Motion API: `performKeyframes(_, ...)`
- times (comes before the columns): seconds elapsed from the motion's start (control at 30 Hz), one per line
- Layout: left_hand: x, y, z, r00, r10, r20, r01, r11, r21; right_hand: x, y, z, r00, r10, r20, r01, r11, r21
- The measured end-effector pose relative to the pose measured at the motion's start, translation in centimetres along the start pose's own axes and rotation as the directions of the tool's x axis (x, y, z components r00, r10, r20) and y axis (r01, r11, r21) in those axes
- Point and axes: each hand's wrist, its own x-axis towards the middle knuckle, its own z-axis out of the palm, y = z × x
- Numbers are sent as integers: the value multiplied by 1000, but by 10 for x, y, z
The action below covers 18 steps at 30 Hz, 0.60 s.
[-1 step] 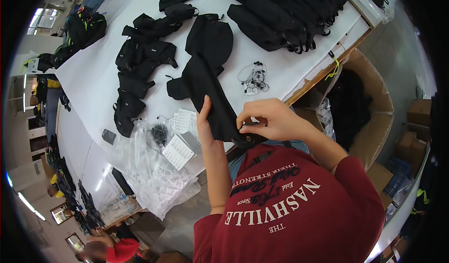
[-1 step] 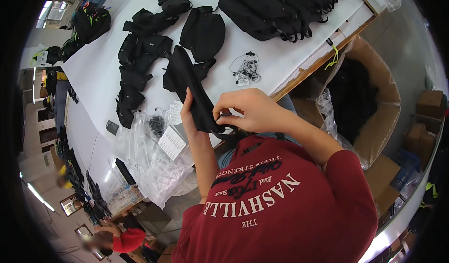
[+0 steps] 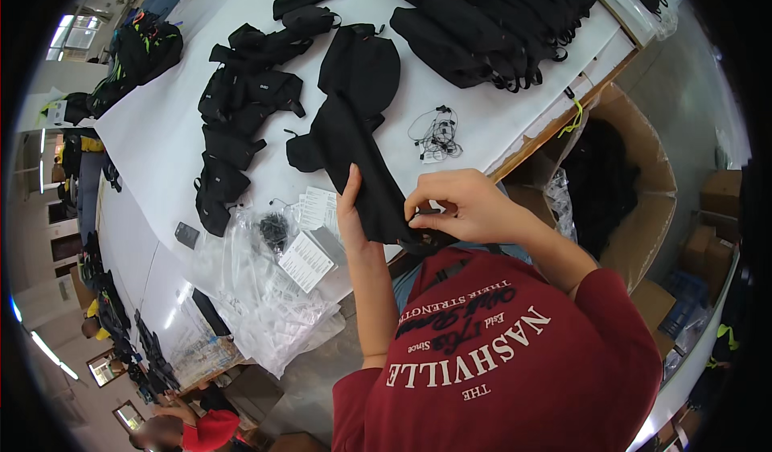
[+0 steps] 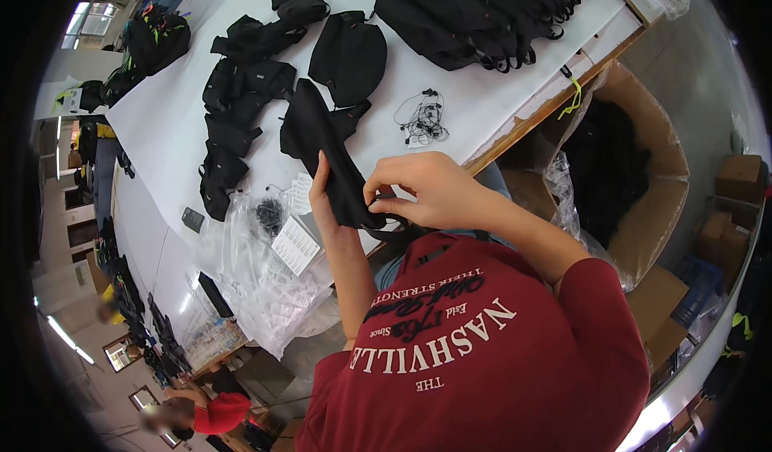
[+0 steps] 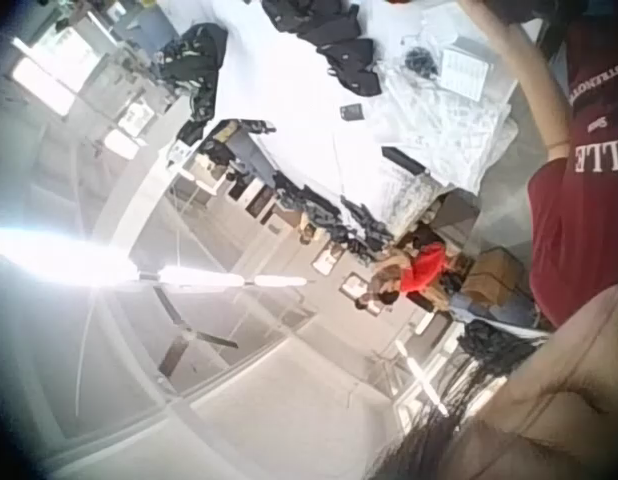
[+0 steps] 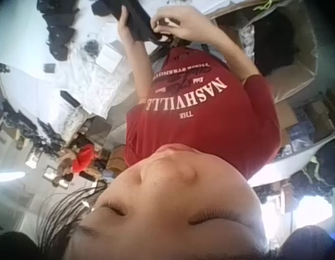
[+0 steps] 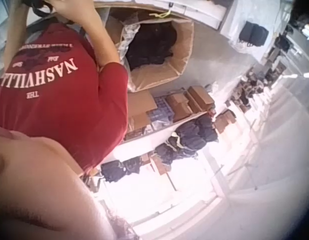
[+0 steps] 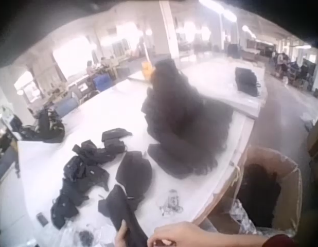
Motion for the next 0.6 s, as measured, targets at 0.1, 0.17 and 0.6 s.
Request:
performKeyframes(0.1,2,2,-1,999,4,34,-3,1000,-31,0,1,1,999,-29,-46,30,1000,2)
performKeyframes(0.17,1,3,1,998,40,-45,-37,998,56,-1,0,-1,1000,27,5,-27,1000,-9)
performKeyframes(0.6,-12,7,2,986,110,-124,-112,994,-9,-7,0,-1,951,-300,-75,203,789,-580)
